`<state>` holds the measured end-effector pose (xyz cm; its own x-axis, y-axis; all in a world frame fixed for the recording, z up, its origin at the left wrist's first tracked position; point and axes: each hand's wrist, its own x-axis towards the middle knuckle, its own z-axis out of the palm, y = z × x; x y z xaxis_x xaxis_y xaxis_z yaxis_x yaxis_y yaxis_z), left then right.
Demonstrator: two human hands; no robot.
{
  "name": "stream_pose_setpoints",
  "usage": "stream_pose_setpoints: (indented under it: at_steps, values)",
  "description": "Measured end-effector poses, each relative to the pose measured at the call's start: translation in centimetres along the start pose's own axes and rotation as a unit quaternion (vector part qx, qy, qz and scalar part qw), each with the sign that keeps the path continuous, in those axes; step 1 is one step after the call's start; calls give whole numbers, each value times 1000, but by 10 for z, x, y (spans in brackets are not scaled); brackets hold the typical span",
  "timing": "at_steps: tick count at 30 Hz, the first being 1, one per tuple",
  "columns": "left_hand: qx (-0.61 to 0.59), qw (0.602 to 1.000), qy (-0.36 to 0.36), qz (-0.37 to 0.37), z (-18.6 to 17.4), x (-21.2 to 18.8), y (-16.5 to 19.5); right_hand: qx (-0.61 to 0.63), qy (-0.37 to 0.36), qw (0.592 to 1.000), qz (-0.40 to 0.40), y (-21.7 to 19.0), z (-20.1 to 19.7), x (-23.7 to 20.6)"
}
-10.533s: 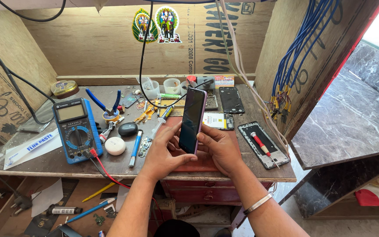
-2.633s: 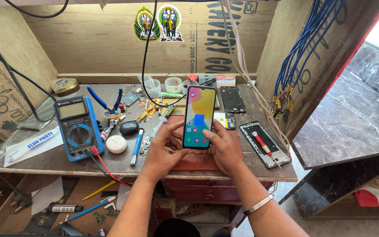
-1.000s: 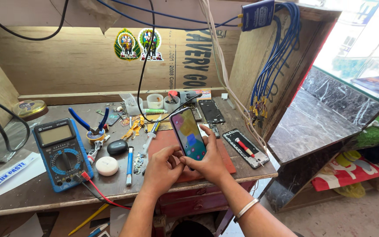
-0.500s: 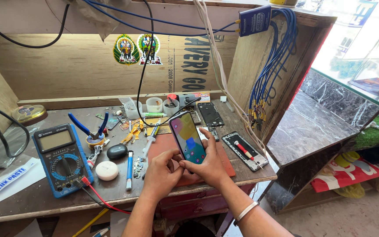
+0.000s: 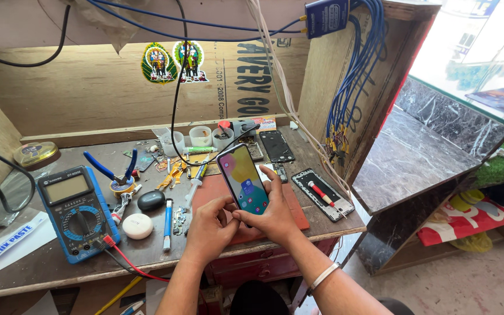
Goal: The person reassembles a disassembled smartphone by aligning and snapping the back cover onto the chassis, then powers it on and navigates the touchscreen to verify functionality.
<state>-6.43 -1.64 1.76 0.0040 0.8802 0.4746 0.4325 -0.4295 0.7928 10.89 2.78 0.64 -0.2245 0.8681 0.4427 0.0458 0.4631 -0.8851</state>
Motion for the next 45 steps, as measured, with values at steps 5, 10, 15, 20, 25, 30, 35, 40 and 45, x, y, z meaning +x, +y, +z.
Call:
stream_pose_setpoints:
  at_steps: [5,10,15,20,25,30,35,40,45]
  values:
    - [20,1000,2,-21,-1,0,0,-6,-3,1000,-27,-3,-1,0]
    - [5,1000,10,8,1,-3,0,-27,9,999,-22,-3,0,-3]
    - [16,1000,9,-3,0,-1,0,-19,2,999,-44,-5,1,-1]
    - [17,1000,16,10,3,-3,-2,-8,12,1000,-1,-8,0,-3]
    - [22,1000,16,5,3,1,-1,-50,48,997,-21,-13,1,0]
    - [14,1000,9,-5,4,2,-4,-57,62,996,-13,-12,1,0]
    - [11,1000,11,5,4,1,-8,-69,70,995,-19,-10,1,-1]
    - [0,1000,18,-11,6,3,-7,-95,65,993,-30,-13,0,3]
    - [8,1000,20,-17,7,1,-9,-65,58,996,-31,-13,-1,1]
